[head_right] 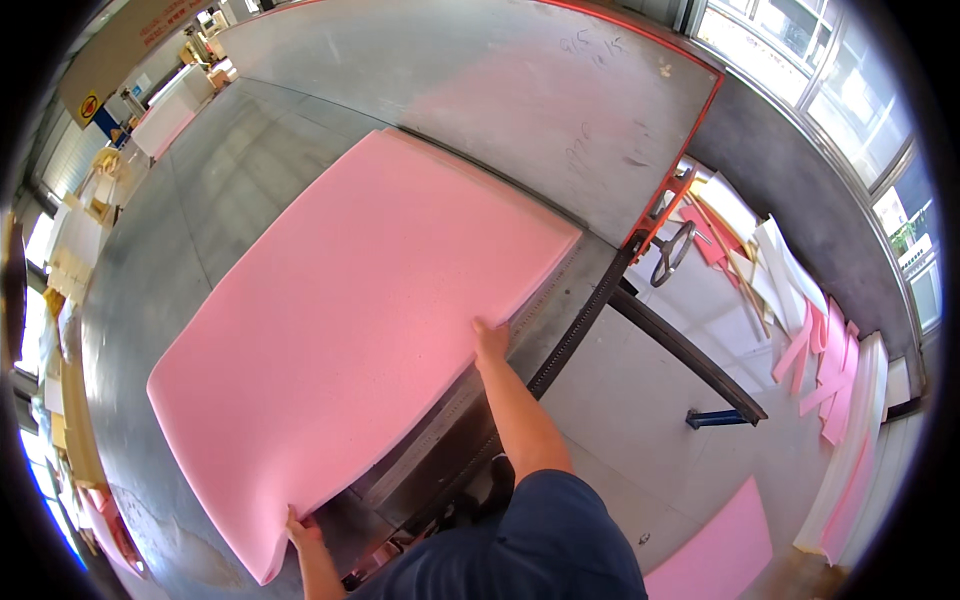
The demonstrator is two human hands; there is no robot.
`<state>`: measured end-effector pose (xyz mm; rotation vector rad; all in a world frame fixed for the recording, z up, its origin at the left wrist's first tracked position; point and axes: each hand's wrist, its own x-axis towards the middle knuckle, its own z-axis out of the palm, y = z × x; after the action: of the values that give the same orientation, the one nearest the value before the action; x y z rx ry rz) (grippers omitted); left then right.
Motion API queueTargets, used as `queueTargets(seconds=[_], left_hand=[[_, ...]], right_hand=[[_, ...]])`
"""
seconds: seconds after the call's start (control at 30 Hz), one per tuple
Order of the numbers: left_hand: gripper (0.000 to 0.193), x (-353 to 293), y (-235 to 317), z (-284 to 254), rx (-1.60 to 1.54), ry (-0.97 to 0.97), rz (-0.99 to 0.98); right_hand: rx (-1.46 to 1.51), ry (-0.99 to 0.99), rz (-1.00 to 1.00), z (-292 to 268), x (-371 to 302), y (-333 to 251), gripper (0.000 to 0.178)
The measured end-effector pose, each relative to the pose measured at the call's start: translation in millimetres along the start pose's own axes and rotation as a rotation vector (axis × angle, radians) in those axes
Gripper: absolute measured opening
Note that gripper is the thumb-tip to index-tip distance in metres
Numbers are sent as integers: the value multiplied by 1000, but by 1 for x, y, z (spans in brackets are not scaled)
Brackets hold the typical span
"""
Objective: The person repeatedly positions large pink foam sheets on a cutting table, aligns them with a guide, and uses a manual guillotine-style cutter to trim the foam. The person removes the cut pieces and offcuts, then repeats the process with additional sheets.
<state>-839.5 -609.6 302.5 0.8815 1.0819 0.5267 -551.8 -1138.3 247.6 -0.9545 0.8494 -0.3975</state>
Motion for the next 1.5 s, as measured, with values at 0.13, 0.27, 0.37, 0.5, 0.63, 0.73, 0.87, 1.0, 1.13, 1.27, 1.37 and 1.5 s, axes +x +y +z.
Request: queueTargets(seconds=[0.13, 0.27, 0.37, 0.5, 0.63, 0.73, 0.87, 1.0, 1.13, 1.27, 1.37, 1.5], left_hand=[[43, -38, 47, 24, 57, -106, 76], [43, -29, 7, 6, 45, 35, -3], [42, -10, -3, -6, 40, -43, 7], [43, -21, 10, 2, 16, -55, 8], [46, -71, 37, 9, 40, -132, 54], [41, -34, -19, -15, 50, 15, -67], [36, -7, -40, -12, -21, 30, -148], [36, -51, -3, 14, -8, 16, -45], [40, -71, 23, 11, -21, -25, 62], [43, -36, -32, -6, -41, -7, -35], [41, -13, -40, -7, -54, 41, -115], [37, -43, -24, 5, -71, 36, -45]], right_hand=[[-27, -50, 13, -11, 10, -7, 62], [23, -46, 19, -7, 9, -6, 61], [10, -71, 9, -9, 10, -7, 60], [-16, -22, -23, -11, 16, -8, 57], [-64, -66, 53, -23, 22, -21, 55], [45, -51, 35, -11, 13, -22, 52], [-39, -14, 34, -10, 18, -12, 52], [-26, -40, -31, -25, 37, -4, 53], [12, -77, 47, -14, 14, -30, 57], [16, -31, 59, -15, 21, -20, 60], [-66, -17, -11, -14, 21, -8, 57], [-9, -79, -64, -18, 20, -16, 57]])
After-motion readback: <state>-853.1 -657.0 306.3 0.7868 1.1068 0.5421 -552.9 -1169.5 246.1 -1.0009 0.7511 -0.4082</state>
